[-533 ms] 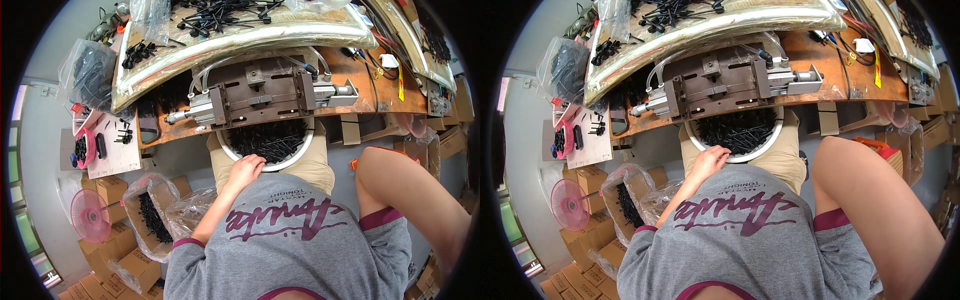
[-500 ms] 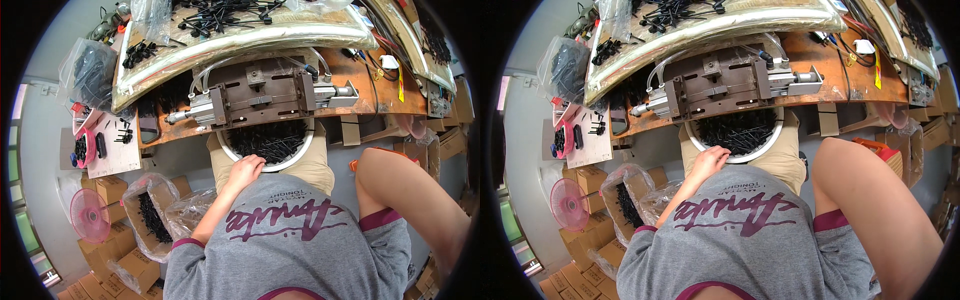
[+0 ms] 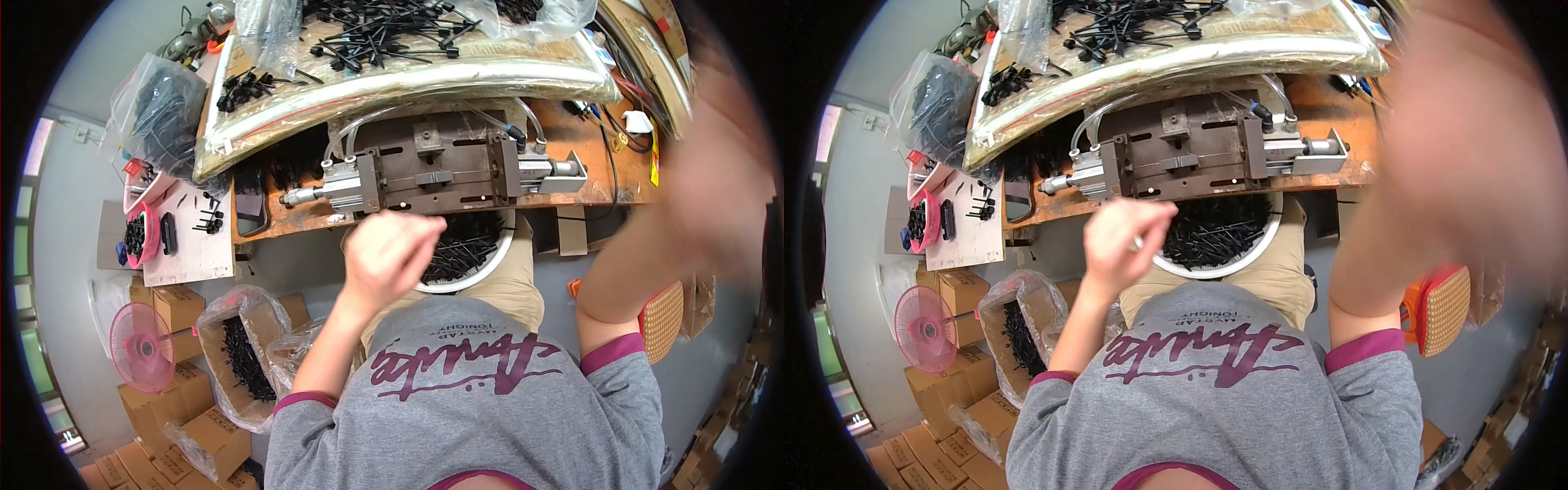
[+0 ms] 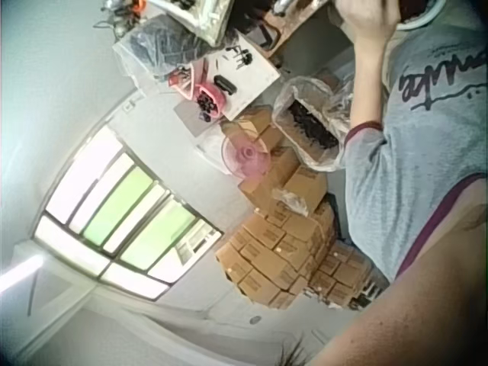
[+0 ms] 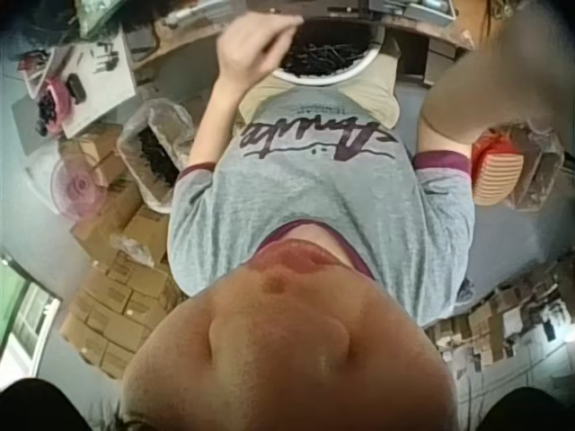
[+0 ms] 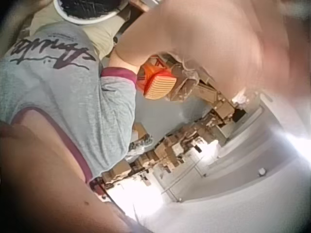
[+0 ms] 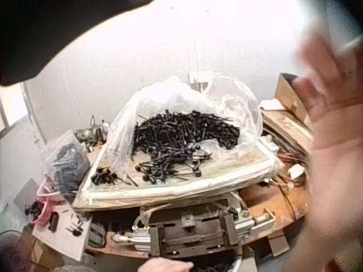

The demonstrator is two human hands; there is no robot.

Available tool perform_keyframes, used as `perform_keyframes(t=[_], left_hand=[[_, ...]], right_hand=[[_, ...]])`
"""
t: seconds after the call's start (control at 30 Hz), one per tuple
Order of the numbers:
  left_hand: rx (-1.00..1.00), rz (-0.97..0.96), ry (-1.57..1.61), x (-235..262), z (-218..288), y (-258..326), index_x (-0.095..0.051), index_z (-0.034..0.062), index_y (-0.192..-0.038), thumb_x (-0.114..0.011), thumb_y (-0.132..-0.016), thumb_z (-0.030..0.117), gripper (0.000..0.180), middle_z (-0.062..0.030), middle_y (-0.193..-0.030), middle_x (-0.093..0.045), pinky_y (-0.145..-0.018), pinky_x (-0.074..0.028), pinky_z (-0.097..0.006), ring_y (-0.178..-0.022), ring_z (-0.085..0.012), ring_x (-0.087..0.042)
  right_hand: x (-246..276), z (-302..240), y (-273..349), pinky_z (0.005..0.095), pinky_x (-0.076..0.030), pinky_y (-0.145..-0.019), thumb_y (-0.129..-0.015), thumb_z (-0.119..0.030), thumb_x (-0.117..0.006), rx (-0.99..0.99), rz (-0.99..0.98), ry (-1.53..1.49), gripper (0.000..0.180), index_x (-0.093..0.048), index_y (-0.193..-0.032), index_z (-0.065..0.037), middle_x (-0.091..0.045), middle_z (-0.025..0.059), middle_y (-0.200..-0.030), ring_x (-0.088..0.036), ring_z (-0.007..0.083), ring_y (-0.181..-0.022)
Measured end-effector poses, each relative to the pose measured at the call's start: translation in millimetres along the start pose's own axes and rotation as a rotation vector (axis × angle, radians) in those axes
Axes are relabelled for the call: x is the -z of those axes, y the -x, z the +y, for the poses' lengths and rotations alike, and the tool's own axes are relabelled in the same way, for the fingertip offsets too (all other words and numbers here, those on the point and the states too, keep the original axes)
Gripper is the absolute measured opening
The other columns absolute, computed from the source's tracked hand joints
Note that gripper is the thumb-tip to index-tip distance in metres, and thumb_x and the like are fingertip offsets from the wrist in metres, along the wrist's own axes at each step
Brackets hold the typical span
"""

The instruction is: Manually inserting and securing small black components into a jig or assembly machine.

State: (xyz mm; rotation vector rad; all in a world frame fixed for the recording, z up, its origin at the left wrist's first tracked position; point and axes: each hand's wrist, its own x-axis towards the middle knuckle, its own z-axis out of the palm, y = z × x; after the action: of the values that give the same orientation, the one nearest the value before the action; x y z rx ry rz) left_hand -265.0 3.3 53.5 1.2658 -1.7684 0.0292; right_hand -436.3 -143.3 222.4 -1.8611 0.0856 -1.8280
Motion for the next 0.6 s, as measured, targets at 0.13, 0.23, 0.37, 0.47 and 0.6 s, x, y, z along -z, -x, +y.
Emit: perform_keyframes(t=[0.13,0.23,0.37,0.47,0.6], left_hand=[[-0.039,0.308,-0.227,26,-22,-71,-0.072,0.0069,-0.099,-0.072,-0.08,-0.001,0.021,-0.0066,-0.093,-0.072,-0.078,-0.051,-0.036,-0.086,-0.0267,-0.066],[0.017,0.301,-0.359,31,-60,-103,-0.072,0.0093,-0.104,-0.068,-0.083,-0.001,0.024,-0.0067,-0.101,-0.068,-0.087,-0.05,-0.038,-0.097,-0.0274,-0.062],[-0.001,0.209,-0.567,18,-113,-139,-0.072,0.0139,-0.112,-0.066,-0.083,0.001,0.032,-0.0053,-0.114,-0.067,-0.097,-0.047,-0.04,-0.111,-0.0275,-0.059],[-0.021,0.104,-0.708,10,-144,-155,-0.074,0.0166,-0.112,-0.069,-0.083,0.004,0.033,-0.0048,-0.119,-0.067,-0.098,-0.047,-0.04,-0.114,-0.0275,-0.06],[-0.046,0.027,-0.725,5,-159,-166,-0.08,0.0154,-0.096,-0.067,-0.081,0.007,0.021,-0.0029,-0.113,-0.07,-0.096,-0.047,-0.04,-0.111,-0.0252,-0.061]], right_hand=[[-12,94,6,0.0343,-0.052,-0.084,-0.089,-0.009,-0.064,-0.335,-0.229,0.171,0.016,-0.071,-0.103,-0.006,-0.068,0.0103,-0.102,-0.066,0.0273,-0.094],[-18,150,26,0.0316,-0.051,-0.095,-0.095,-0.006,-0.058,-0.281,-0.543,0.41,0.024,-0.073,-0.114,-0.01,-0.074,0.0064,-0.113,-0.068,0.0217,-0.106],[-22,181,39,0.0385,-0.05,-0.097,-0.092,-0.002,-0.057,-0.206,-0.805,0.627,0.025,-0.07,-0.113,-0.006,-0.072,0.0112,-0.112,-0.066,0.0292,-0.109],[-14,178,40,0.0417,-0.048,-0.099,-0.09,-0.001,-0.055,-0.174,-0.939,0.737,0.023,-0.07,-0.108,-0.005,-0.069,0.0112,-0.112,-0.062,0.0314,-0.111],[-1,170,40,0.041,-0.048,-0.099,-0.09,0.0,-0.056,-0.168,-0.951,0.731,0.023,-0.069,-0.108,-0.004,-0.068,0.0114,-0.112,-0.062,0.0313,-0.111]])
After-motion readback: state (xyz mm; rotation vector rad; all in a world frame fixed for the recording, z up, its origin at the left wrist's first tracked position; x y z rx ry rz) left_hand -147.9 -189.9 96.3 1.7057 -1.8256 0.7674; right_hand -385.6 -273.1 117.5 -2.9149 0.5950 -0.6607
